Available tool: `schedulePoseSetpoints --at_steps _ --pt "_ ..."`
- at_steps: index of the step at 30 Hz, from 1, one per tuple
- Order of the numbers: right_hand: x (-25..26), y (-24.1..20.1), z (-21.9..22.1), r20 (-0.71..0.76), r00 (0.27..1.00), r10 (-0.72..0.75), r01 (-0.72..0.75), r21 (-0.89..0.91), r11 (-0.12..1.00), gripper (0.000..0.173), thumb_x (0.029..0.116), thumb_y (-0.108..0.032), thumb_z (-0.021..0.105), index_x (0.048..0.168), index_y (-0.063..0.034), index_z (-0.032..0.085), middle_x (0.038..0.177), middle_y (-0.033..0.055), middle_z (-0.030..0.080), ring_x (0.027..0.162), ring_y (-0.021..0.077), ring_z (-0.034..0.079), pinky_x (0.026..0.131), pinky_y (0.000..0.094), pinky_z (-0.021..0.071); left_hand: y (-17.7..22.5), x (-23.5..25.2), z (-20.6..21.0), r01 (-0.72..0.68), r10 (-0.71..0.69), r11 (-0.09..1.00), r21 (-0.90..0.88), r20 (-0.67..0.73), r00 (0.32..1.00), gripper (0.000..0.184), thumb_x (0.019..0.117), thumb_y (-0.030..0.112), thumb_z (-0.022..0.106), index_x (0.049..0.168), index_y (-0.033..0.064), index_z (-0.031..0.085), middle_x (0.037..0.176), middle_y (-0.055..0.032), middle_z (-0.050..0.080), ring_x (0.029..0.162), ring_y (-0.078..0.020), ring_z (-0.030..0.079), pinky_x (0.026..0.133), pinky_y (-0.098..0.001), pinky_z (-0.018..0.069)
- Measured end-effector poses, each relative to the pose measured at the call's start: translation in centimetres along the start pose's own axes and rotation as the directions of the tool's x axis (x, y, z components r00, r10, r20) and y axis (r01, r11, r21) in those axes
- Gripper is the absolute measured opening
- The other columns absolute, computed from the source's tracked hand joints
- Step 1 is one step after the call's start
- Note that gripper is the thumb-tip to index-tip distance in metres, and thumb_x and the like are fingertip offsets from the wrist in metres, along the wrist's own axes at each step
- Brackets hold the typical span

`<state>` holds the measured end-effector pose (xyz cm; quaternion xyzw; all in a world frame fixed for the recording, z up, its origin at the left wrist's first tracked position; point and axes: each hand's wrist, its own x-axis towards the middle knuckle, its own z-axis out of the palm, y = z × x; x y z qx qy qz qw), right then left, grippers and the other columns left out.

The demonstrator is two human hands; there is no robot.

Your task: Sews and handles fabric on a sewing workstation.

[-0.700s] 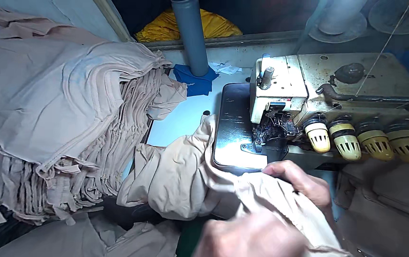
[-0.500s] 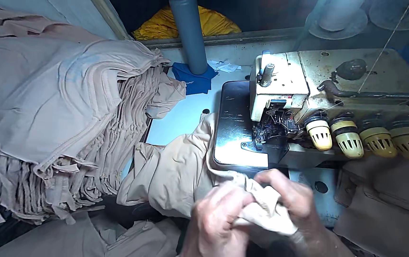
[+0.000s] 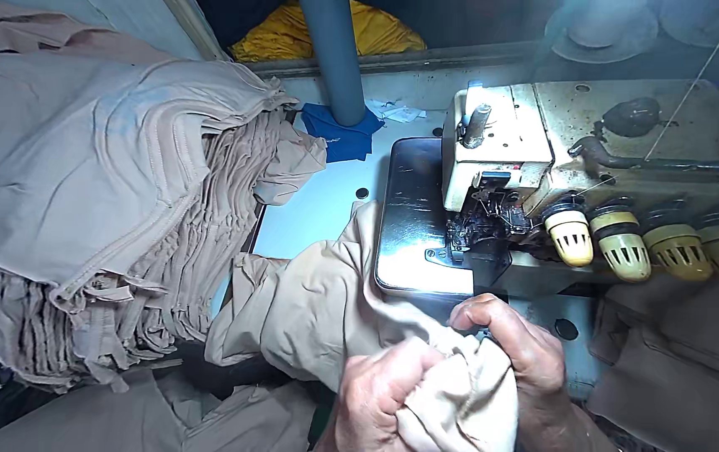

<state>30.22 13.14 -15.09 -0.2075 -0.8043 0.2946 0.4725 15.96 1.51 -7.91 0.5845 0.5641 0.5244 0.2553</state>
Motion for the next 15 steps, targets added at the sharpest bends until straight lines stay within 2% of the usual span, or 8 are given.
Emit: schedulePoseSetpoints --at_steps 2,4,6,7,9,10,12,15 --pt "0.3 0.0 -0.5 -0.011 1.000 0.015 -0.015 -0.020 1.000 0.009 0.0974 -0.017 0.059 0.095 -0.0099 0.064 0.087 -0.0002 0.067 0.084 0.0023 0.065 0.074 0.0149 0.0546 -0.4 0.0 0.0 -0.030 0.026 0.986 0.166 0.022 0.999 0.016 0.0953 0.014 0.066 0.093 -0.0025 0.067 0.074 -0.0086 0.067 0.068 -0.0040 0.063 0.064 -0.0159 0.0502" --pt "0.5 0.0 -1.0 -0.028 0.999 0.029 -0.030 -0.028 0.999 0.009 0.0960 -0.018 0.061 0.096 -0.0111 0.067 0.089 -0.0016 0.068 0.086 0.0018 0.065 0.076 0.0151 0.0549 -2.0 -0.4 -0.2 -0.068 0.080 0.875 0.480 -0.005 0.997 0.022 0.0938 0.027 0.066 0.101 0.0066 0.072 0.071 -0.0030 0.069 0.060 -0.0077 0.062 0.053 -0.0237 0.0492" --pt "0.5 0.0 -1.0 -0.028 0.999 0.037 -0.036 0.030 0.999 0.009 0.0947 -0.019 0.065 0.093 -0.0108 0.069 0.093 -0.0007 0.070 0.092 0.0046 0.068 0.079 0.0181 0.0574 -3.3 -0.5 -0.5 -0.047 0.094 0.824 0.565 -0.055 0.994 0.018 0.0919 0.028 0.064 0.096 0.0145 0.076 0.075 0.0020 0.072 0.065 -0.0057 0.066 0.057 -0.0239 0.0520" --pt "0.5 -0.1 -1.0 -0.007 0.998 0.064 -0.063 0.099 0.993 0.009 0.0932 -0.019 0.067 0.092 -0.0105 0.069 0.096 -0.0001 0.073 0.096 0.0062 0.070 0.081 0.0198 0.0596 -3.5 -0.5 -0.5 -0.010 0.061 0.864 0.503 -0.084 0.995 0.015 0.0908 0.025 0.064 0.089 0.0151 0.075 0.076 0.0038 0.071 0.070 -0.0035 0.065 0.062 -0.0213 0.0515" --pt "0.4 -0.6 -1.1 0.100 0.976 0.196 -0.217 0.296 0.930 0.010 0.0895 -0.021 0.070 0.093 -0.0121 0.069 0.095 -0.0030 0.074 0.093 0.0028 0.071 0.080 0.0189 0.0606 -3.2 -0.3 -0.5 0.163 -0.152 0.977 0.141 -0.083 0.985 0.007 0.0884 0.011 0.066 0.089 0.0100 0.073 0.086 0.0059 0.072 0.081 0.0025 0.067 0.073 -0.0147 0.0555" --pt "0.4 -0.8 -1.2 0.175 0.944 0.279 -0.327 0.395 0.858 0.009 0.0885 -0.022 0.069 0.092 -0.0139 0.070 0.087 -0.0068 0.072 0.084 -0.0022 0.068 0.074 0.0156 0.0578 -3.0 -0.2 -0.5 0.310 -0.316 0.946 -0.097 -0.055 0.947 0.011 0.0876 0.004 0.063 0.091 0.0090 0.072 0.082 0.0083 0.071 0.075 0.0046 0.066 0.067 -0.0142 0.0561" --pt "0.3 -1.0 -1.2 0.329 0.842 0.428 -0.539 0.557 0.632 0.015 0.0939 -0.027 0.064 0.088 -0.0166 0.073 0.078 -0.0095 0.067 0.075 -0.0051 0.063 0.068 0.0147 0.0538 -2.9 0.4 -0.5 0.553 -0.585 0.718 -0.422 0.064 0.808 0.019 0.0921 0.002 0.054 0.093 0.0105 0.071 0.077 0.0061 0.070 0.069 0.0002 0.067 0.063 -0.0185 0.0567" --pt "0.5 -1.9 -0.7 0.456 0.661 0.597 -0.698 0.666 0.265 0.019 0.0966 -0.019 0.062 0.093 -0.0114 0.079 0.086 0.0019 0.075 0.081 0.0062 0.072 0.076 0.0252 0.0608 -3.2 1.0 -0.3 0.643 -0.681 0.515 -0.567 0.185 0.709 0.022 0.0987 0.008 0.051 0.093 0.0089 0.073 0.078 -0.0005 0.072 0.070 -0.0043 0.068 0.066 -0.0212 0.0575"
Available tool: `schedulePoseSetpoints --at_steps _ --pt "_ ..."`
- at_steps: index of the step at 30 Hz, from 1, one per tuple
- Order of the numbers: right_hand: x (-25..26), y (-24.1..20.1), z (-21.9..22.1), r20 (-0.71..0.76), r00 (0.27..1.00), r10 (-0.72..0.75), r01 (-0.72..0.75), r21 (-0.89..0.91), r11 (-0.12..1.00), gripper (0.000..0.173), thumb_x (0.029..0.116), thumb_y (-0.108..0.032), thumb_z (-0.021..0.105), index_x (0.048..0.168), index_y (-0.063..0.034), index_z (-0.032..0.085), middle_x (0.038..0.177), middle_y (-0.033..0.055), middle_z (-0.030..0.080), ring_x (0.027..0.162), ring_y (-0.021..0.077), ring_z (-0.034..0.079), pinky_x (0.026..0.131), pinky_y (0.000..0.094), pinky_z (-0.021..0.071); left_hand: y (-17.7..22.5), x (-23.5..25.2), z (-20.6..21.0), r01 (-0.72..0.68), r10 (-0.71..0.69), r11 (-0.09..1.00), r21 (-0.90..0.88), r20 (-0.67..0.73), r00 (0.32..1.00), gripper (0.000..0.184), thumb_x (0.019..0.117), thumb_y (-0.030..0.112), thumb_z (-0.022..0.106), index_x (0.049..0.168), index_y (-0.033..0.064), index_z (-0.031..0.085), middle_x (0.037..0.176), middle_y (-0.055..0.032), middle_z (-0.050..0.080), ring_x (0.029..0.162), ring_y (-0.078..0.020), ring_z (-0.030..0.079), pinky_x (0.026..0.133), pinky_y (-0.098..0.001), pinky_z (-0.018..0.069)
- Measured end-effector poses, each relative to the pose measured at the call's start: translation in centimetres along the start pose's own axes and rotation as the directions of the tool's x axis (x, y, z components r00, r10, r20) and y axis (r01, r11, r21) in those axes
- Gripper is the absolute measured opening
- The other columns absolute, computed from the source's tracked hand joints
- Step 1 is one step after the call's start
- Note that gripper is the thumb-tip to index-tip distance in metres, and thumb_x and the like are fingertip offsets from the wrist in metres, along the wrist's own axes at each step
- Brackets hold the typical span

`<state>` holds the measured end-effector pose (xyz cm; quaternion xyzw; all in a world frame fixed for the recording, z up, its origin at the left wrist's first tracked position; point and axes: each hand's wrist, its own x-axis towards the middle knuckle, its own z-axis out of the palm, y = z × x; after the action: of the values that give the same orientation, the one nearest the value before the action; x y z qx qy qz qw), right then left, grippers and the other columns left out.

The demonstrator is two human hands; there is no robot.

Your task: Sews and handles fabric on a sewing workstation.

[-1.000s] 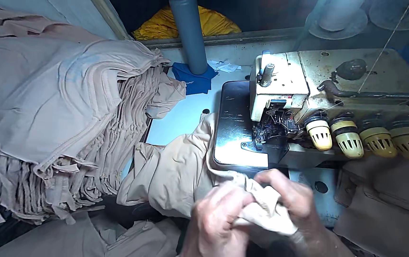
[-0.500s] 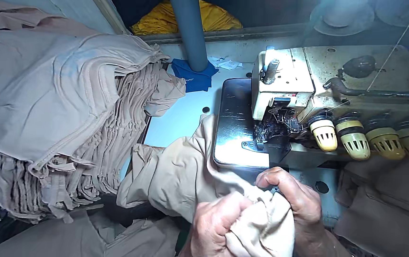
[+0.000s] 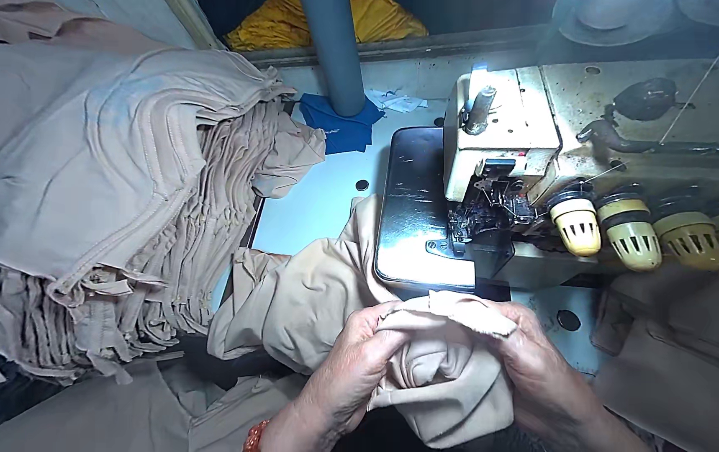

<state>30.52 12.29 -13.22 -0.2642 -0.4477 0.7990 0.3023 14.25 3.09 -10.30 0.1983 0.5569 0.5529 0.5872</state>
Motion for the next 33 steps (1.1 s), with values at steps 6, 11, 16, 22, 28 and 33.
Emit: schedulePoseSetpoints --at_steps 6,11,16,22,28,33 --pt "0.1 0.3 0.5 -0.042 0.993 0.115 -0.112 0.061 0.992 0.024 0.0990 -0.016 0.055 0.099 -0.0076 0.078 0.090 0.0058 0.076 0.084 0.0088 0.073 0.078 0.0269 0.0615 0.0 0.3 -0.1 0.001 -0.002 0.999 -0.041 -0.045 0.999 0.029 0.1009 0.012 0.048 0.089 0.0124 0.074 0.082 -0.0013 0.073 0.076 -0.0056 0.070 0.071 -0.0229 0.0591" --pt "0.3 1.1 -0.1 0.042 0.994 0.097 -0.096 -0.020 0.995 0.020 0.0966 -0.014 0.059 0.088 -0.0096 0.076 0.084 0.0017 0.074 0.080 0.0054 0.071 0.075 0.0241 0.0597 0.5 0.5 -0.4 -0.048 0.047 0.999 -0.020 -0.068 0.997 0.029 0.0992 0.009 0.049 0.086 0.0117 0.075 0.080 -0.0023 0.073 0.074 -0.0059 0.070 0.069 -0.0228 0.0593" --pt "0.2 1.2 -0.2 0.039 0.991 0.124 -0.125 0.032 0.992 0.016 0.0946 -0.022 0.068 0.091 -0.0094 0.078 0.087 0.0032 0.075 0.083 0.0065 0.072 0.078 0.0248 0.0602 0.8 0.6 -0.4 -0.067 0.067 0.998 -0.010 -0.022 0.997 0.024 0.0978 0.007 0.054 0.089 0.0094 0.076 0.079 -0.0044 0.073 0.072 -0.0057 0.069 0.067 -0.0214 0.0585" --pt "0.0 1.2 -0.4 0.084 0.994 0.073 -0.076 0.026 0.997 0.014 0.0890 -0.024 0.076 0.092 -0.0104 0.078 0.085 0.0006 0.075 0.080 0.0040 0.071 0.075 0.0227 0.0598 1.5 0.6 -0.8 -0.031 0.028 0.999 0.027 0.121 0.992 0.013 0.0857 0.002 0.070 0.095 0.0078 0.077 0.080 -0.0055 0.075 0.067 -0.0057 0.071 0.063 -0.0204 0.0596" --pt "0.0 1.5 -0.2 0.176 0.981 -0.085 0.115 -0.167 0.979 0.011 0.0848 -0.008 0.073 0.096 -0.0081 0.076 0.086 -0.0030 0.074 0.081 0.0015 0.070 0.075 0.0215 0.0599 0.7 1.1 -0.3 -0.223 0.206 0.960 0.167 0.112 0.972 0.016 0.0845 -0.005 0.070 0.096 0.0053 0.076 0.083 -0.0039 0.075 0.070 -0.0052 0.069 0.065 -0.0197 0.0587" --pt "0.1 0.4 -0.7 0.255 0.967 -0.010 0.048 -0.143 0.989 0.014 0.0822 -0.012 0.081 0.095 -0.0116 0.077 0.087 -0.0050 0.076 0.083 0.0007 0.071 0.077 0.0213 0.0609 0.8 1.1 -0.4 -0.260 0.242 0.944 0.204 0.110 0.964 0.013 0.0847 0.000 0.069 0.090 0.0098 0.075 0.076 0.0005 0.072 0.066 -0.0019 0.067 0.061 -0.0177 0.0570"
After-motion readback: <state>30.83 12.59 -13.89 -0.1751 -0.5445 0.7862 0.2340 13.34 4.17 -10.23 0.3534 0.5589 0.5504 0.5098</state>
